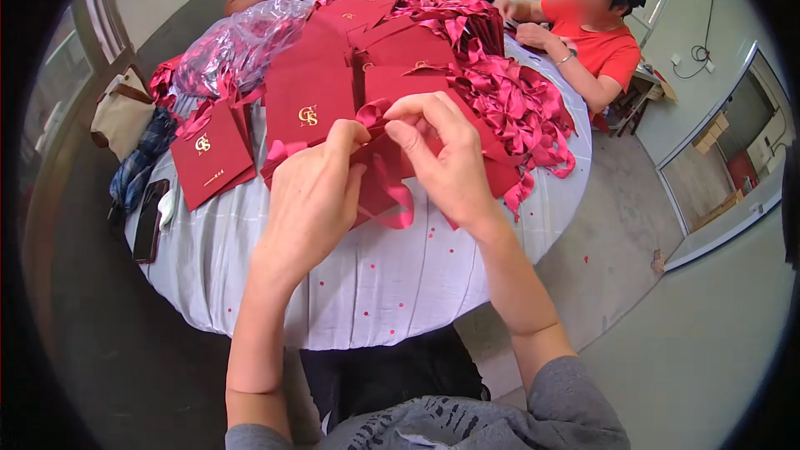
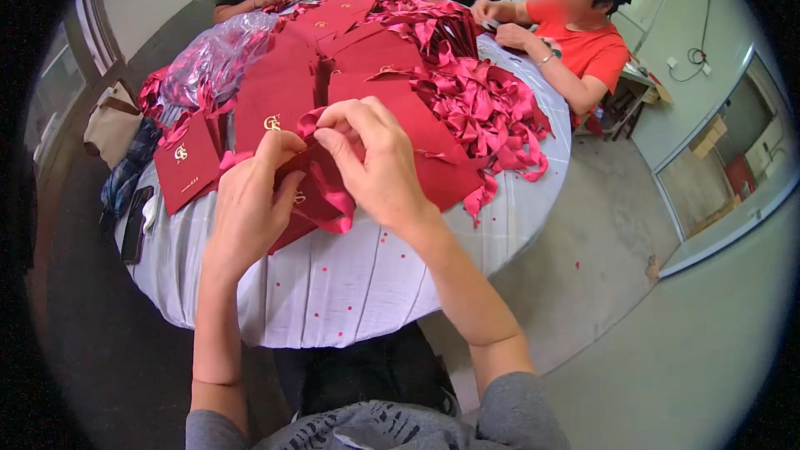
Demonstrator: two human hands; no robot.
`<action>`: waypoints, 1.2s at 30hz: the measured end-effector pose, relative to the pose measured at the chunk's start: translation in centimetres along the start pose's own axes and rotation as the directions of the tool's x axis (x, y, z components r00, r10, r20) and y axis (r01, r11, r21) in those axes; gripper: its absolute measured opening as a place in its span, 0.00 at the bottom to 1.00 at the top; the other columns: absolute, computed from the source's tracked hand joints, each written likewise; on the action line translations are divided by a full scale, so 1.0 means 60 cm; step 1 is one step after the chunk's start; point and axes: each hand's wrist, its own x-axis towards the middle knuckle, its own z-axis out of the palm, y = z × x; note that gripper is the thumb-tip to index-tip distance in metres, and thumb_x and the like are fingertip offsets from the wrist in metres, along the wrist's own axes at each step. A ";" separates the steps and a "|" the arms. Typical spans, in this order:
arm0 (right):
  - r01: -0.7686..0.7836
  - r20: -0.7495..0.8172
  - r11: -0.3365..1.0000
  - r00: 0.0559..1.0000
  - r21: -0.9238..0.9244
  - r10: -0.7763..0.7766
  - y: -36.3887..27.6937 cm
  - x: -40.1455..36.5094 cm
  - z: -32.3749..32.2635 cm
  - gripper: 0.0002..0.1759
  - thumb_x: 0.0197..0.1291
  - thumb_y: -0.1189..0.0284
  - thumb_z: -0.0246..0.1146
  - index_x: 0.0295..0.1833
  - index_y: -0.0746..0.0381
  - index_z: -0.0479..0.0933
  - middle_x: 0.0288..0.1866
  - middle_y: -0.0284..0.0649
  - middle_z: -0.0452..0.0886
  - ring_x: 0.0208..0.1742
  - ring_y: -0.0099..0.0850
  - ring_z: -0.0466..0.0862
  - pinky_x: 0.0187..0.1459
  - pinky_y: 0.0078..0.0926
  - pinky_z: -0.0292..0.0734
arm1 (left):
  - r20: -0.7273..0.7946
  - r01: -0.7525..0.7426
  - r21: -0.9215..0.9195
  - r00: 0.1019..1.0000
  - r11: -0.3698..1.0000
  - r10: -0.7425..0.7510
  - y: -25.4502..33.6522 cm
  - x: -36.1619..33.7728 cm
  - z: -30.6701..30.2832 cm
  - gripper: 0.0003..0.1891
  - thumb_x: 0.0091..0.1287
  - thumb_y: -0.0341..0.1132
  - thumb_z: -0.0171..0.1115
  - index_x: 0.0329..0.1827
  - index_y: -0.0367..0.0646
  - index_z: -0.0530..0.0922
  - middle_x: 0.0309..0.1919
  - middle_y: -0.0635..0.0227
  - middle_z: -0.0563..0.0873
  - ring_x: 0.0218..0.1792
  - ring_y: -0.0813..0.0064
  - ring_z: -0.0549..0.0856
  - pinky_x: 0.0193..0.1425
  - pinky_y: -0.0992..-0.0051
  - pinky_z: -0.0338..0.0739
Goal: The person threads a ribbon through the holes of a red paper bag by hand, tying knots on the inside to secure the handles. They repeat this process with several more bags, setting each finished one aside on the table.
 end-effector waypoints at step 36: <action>-0.499 0.367 0.727 0.861 0.471 0.353 0.069 0.154 -0.020 0.07 0.61 0.68 0.65 0.39 0.59 0.83 0.35 0.29 0.85 0.34 0.13 0.76 0.34 0.14 0.63 | -0.047 -0.083 0.046 0.995 0.995 0.085 0.027 -0.006 0.003 0.10 0.60 0.21 0.59 0.42 0.39 0.71 0.31 0.56 0.84 0.30 0.55 0.83 0.34 0.63 0.73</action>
